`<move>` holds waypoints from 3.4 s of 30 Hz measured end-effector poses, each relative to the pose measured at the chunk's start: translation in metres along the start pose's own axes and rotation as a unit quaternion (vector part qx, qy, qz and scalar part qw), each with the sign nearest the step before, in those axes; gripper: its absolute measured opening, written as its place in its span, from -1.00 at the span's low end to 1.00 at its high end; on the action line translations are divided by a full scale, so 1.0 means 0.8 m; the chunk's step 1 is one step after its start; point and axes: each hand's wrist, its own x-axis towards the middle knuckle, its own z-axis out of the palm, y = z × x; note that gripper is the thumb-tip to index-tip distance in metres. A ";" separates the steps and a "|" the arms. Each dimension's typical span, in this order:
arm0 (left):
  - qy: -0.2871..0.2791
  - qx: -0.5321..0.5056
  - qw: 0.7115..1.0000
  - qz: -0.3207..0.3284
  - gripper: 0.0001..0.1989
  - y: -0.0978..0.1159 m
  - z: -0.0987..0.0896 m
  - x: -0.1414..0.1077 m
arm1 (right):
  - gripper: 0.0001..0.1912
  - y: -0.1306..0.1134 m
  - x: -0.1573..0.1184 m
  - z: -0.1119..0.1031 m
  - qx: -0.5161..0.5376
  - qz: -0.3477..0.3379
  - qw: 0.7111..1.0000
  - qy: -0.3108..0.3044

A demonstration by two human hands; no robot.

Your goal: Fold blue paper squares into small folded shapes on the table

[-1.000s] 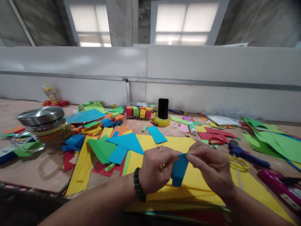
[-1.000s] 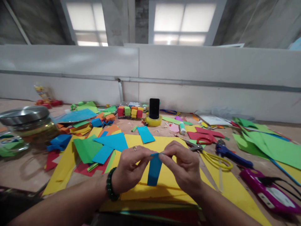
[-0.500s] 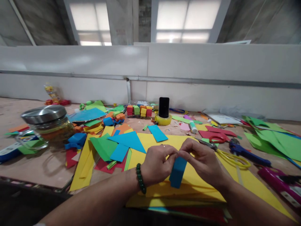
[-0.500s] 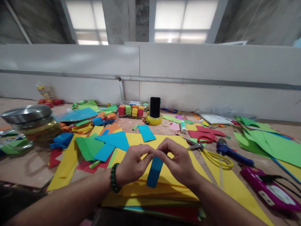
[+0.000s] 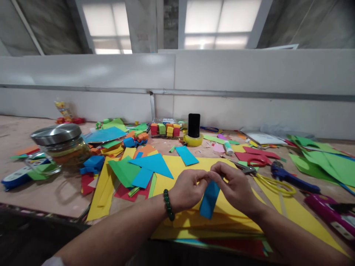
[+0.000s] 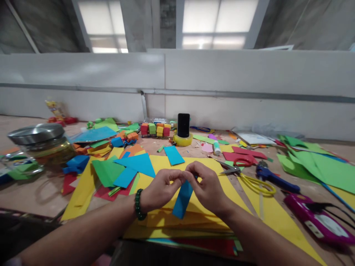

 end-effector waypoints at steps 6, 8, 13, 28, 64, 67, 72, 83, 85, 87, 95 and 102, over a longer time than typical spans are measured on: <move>-0.035 -0.107 0.992 -0.066 -0.65 -0.003 0.003 0.005 | -0.81 0.007 -0.006 0.010 -0.064 -0.033 0.997 0.037; -0.032 -0.120 0.990 -0.070 -0.67 -0.004 0.005 0.005 | -0.83 0.010 -0.008 0.012 -0.079 -0.039 0.995 0.044; -0.031 -0.163 0.983 -0.082 -0.69 -0.004 0.007 0.007 | -0.86 0.014 -0.010 0.012 -0.091 -0.044 0.994 0.047; -0.085 -0.277 0.934 -0.209 -0.59 0.004 0.013 0.005 | -0.81 0.014 -0.005 0.011 -0.112 -0.020 0.987 0.117; 0.130 -0.182 0.975 -0.004 -0.59 0.000 -0.017 0.011 | -0.64 0.037 -0.004 -0.015 0.035 -0.001 0.996 0.086; 0.120 -0.208 0.970 0.028 -0.38 0.001 -0.017 0.010 | -0.81 0.028 0.000 -0.019 0.094 0.042 0.994 0.044; 0.068 -0.358 0.931 -0.027 -0.36 0.004 -0.013 0.011 | -0.72 0.011 0.001 -0.006 0.282 0.134 0.950 0.001; 0.074 -0.379 0.916 -0.105 -0.59 0.015 0.005 0.005 | -0.76 -0.006 -0.012 0.041 0.401 0.165 0.901 0.016; 0.073 -0.375 0.915 -0.126 -0.58 0.017 0.004 0.004 | -0.67 -0.005 -0.015 0.046 0.416 0.156 0.896 0.002; 0.077 -0.374 0.915 -0.134 -0.58 0.019 0.002 0.003 | -0.68 -0.002 -0.019 0.049 0.423 0.147 0.894 0.001; 0.098 -0.408 0.903 -0.092 -0.57 0.015 0.006 0.005 | -0.80 0.001 -0.022 0.054 0.357 0.165 0.917 0.071; 0.082 -0.358 0.930 -0.016 -0.64 0.007 0.001 0.008 | -0.85 0.010 -0.014 0.017 0.131 0.021 0.990 0.037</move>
